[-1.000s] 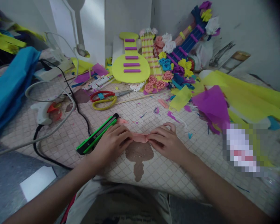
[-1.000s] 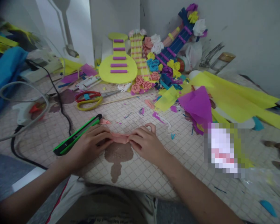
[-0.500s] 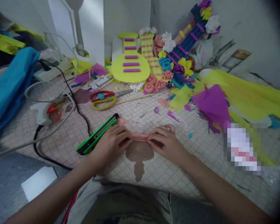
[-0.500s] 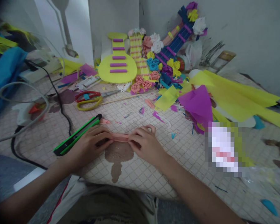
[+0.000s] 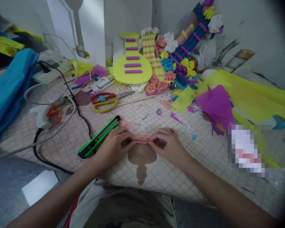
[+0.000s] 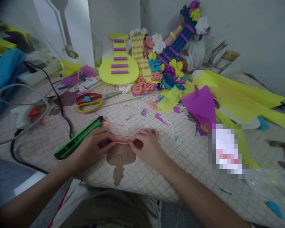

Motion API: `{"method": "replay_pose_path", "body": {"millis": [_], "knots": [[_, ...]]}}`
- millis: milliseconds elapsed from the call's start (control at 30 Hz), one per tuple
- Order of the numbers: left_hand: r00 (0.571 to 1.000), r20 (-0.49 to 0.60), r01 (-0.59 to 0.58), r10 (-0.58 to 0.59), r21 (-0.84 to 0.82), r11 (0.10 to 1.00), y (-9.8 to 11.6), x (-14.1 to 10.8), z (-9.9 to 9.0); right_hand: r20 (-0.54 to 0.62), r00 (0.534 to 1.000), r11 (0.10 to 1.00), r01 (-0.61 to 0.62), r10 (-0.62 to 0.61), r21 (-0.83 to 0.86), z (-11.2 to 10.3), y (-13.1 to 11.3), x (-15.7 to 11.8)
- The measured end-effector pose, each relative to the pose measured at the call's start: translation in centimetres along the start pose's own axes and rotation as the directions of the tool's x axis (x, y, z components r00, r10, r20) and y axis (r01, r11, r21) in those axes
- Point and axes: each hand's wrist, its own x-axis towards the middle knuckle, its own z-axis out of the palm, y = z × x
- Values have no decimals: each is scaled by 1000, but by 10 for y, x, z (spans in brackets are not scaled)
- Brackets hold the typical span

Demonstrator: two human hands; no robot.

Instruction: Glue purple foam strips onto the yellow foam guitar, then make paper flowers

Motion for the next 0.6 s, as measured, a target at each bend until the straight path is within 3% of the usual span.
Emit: {"method": "replay_pose_path", "body": {"millis": [600], "knots": [[997,-21,70,-71,-32,997,3,6,2,-22,999,999,-38,37,-34,5,-1,2]]}}
